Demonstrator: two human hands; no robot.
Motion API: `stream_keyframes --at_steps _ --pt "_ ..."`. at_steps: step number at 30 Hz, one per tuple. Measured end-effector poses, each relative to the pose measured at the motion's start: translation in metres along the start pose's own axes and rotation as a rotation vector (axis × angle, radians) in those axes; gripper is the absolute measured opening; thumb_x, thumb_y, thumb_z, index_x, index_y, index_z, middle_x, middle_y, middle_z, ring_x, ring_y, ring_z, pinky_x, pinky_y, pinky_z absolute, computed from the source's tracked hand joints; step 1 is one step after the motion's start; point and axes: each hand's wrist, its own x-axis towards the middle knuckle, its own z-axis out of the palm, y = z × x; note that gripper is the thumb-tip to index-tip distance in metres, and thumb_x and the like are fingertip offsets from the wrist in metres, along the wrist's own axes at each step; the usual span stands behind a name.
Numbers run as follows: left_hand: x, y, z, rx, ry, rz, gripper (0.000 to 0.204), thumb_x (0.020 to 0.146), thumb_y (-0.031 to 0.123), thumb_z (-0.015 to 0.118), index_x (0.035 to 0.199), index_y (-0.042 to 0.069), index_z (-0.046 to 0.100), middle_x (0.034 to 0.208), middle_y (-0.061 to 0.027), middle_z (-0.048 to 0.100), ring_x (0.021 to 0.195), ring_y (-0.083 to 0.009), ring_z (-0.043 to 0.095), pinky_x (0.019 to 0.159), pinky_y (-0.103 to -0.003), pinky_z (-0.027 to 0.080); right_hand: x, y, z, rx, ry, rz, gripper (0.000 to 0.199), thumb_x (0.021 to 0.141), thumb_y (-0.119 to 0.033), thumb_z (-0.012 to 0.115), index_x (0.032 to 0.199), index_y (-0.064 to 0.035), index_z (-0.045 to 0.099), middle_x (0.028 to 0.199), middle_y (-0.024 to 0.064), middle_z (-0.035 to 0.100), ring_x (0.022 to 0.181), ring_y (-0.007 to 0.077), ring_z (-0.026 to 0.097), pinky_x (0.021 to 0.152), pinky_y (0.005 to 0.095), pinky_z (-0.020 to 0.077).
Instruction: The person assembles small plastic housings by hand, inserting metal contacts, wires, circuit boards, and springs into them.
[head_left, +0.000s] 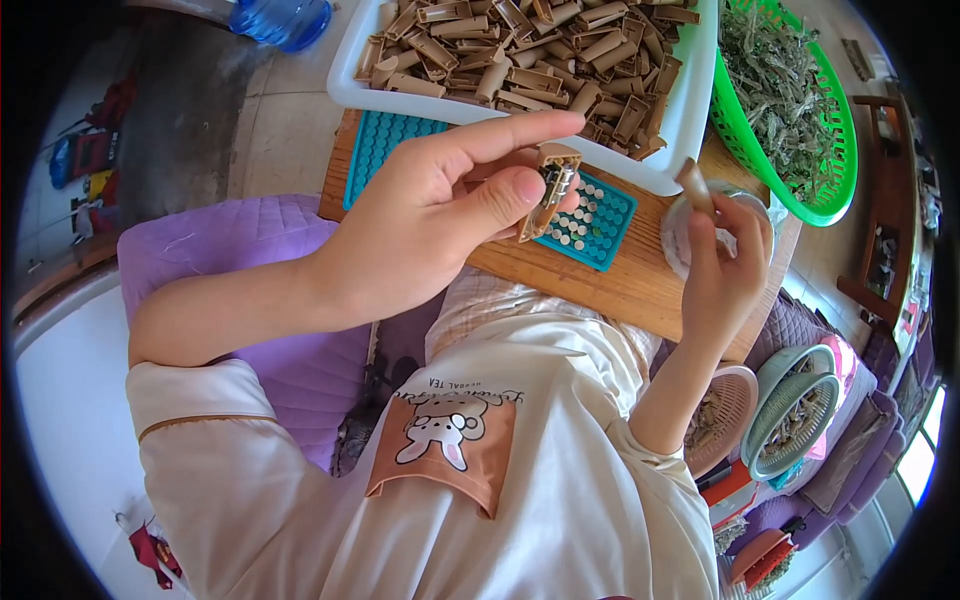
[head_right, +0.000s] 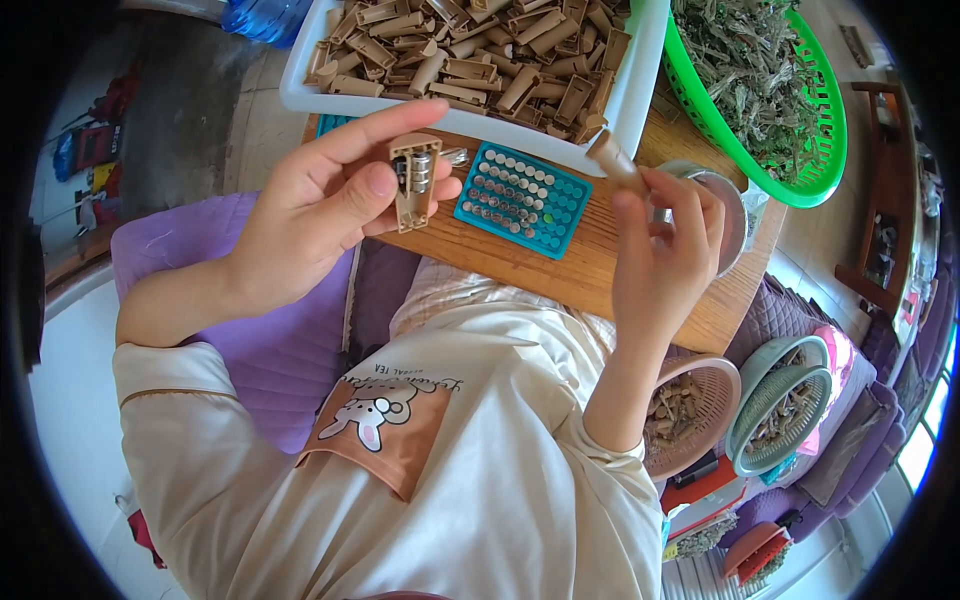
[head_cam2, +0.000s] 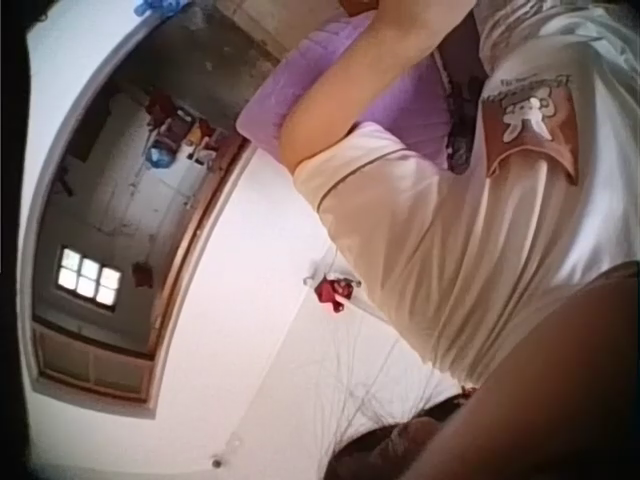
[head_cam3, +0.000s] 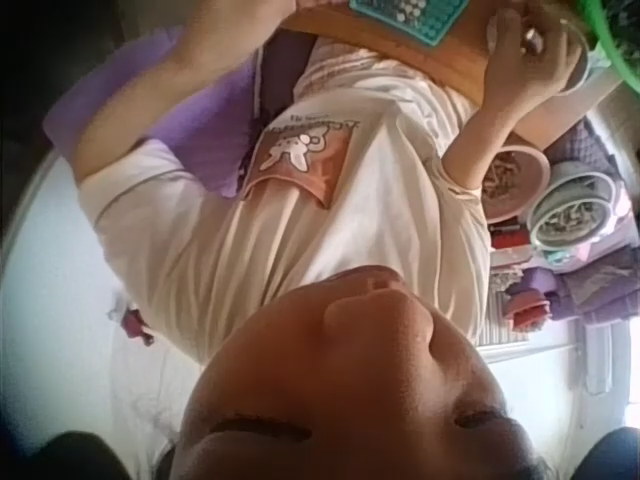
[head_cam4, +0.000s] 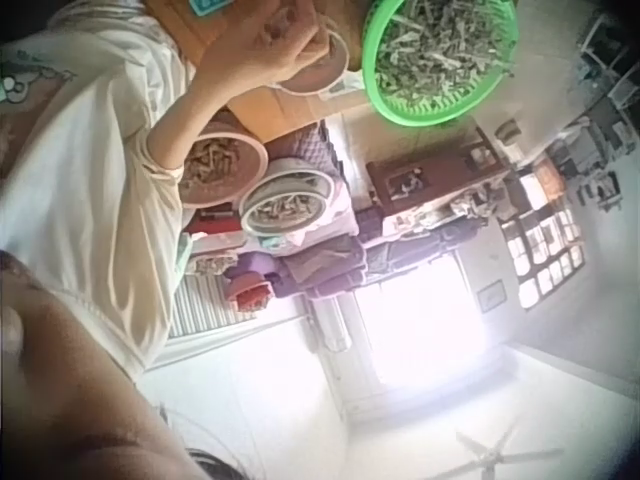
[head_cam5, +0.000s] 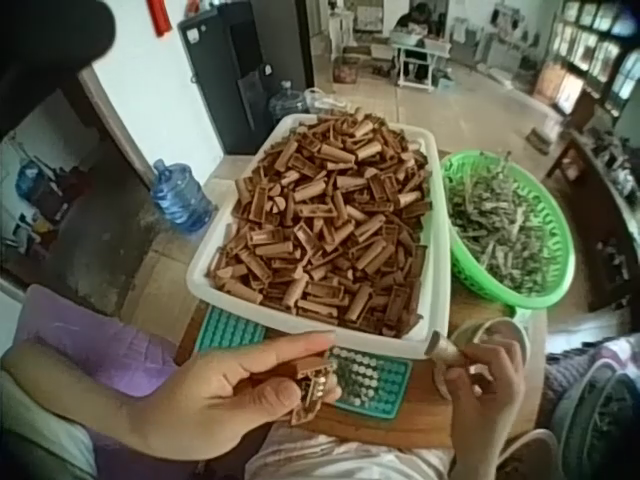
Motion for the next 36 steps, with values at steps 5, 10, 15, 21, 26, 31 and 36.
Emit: stream_keyframes --at_steps 5,10,15,21,26,31,36 --pt "-0.004 0.005 0.002 0.051 0.001 0.114 0.043 0.085 0.022 0.046 0.119 0.000 0.033 0.108 -0.0087 0.050 0.104 -0.0182 0.048 0.088 -0.029 0.039 -0.031 -0.045 0.007 1.116 -0.030 0.222 0.024 0.075 -0.007 0.060 0.094 0.0028 0.049 0.092 0.0080 0.048 0.078 0.0117 0.049 0.067 0.0212 0.0413" --pt "-0.005 0.002 0.003 0.063 0.013 0.221 0.039 0.085 0.019 0.046 0.116 -0.001 0.033 0.110 -0.0104 0.049 0.106 -0.0195 0.046 0.090 -0.030 0.036 -0.036 -0.080 0.042 1.412 -0.027 0.275 0.026 0.076 -0.007 0.059 0.099 0.0006 0.049 0.099 0.0079 0.044 0.088 0.0134 0.046 0.077 0.0245 0.0379" --pt "-0.006 0.002 0.004 0.050 0.028 0.284 0.037 0.085 0.016 0.046 0.114 -0.001 0.034 0.113 -0.0141 0.046 0.108 -0.0198 0.044 0.090 -0.030 0.036 -0.033 -0.100 0.051 1.442 -0.056 0.304 0.025 0.074 -0.005 0.062 0.094 0.0018 0.049 0.095 0.0082 0.047 0.080 0.0119 0.050 0.071 0.0232 0.0433" --pt "-0.007 -0.001 0.006 -0.006 0.036 0.222 0.052 0.082 0.021 0.052 0.122 -0.002 0.027 0.117 -0.0153 0.043 0.109 -0.0187 0.042 0.090 -0.028 0.035 -0.028 -0.099 0.048 1.293 -0.112 0.337 0.024 0.069 -0.005 0.066 0.085 0.0010 0.049 0.087 0.0086 0.050 0.073 0.0131 0.051 0.064 0.0240 0.0448" --pt "-0.009 -0.006 0.006 0.124 0.096 0.284 0.068 0.077 0.031 0.056 0.125 -0.003 0.023 0.118 -0.0152 0.042 0.109 -0.0173 0.041 0.091 -0.028 0.033 -0.027 -0.104 0.055 0.985 -0.026 0.187 0.025 0.061 -0.001 0.069 0.077 -0.0010 0.049 0.073 0.0082 0.051 0.066 0.0183 0.050 0.056 0.0259 0.0415" --pt "-0.012 -0.004 -0.001 0.310 0.082 0.300 0.061 0.078 0.033 0.054 0.120 -0.005 0.031 0.116 -0.0156 0.045 0.107 -0.0185 0.044 0.090 -0.029 0.035 -0.032 -0.108 0.064 0.934 0.067 0.169 0.025 0.058 0.002 0.067 0.074 -0.0023 0.048 0.071 0.0085 0.052 0.064 0.0203 0.049 0.055 0.0265 0.0406" --pt "-0.010 0.000 -0.002 0.551 0.024 0.379 0.050 0.079 0.037 0.051 0.107 -0.004 0.044 0.104 -0.0135 0.052 0.098 -0.0203 0.052 0.088 -0.034 0.037 -0.028 -0.110 0.049 0.839 -0.097 0.012 0.025 0.060 0.002 0.063 0.082 -0.0013 0.052 0.071 0.0100 0.052 0.062 0.0244 0.051 0.052 0.0293 0.0420"
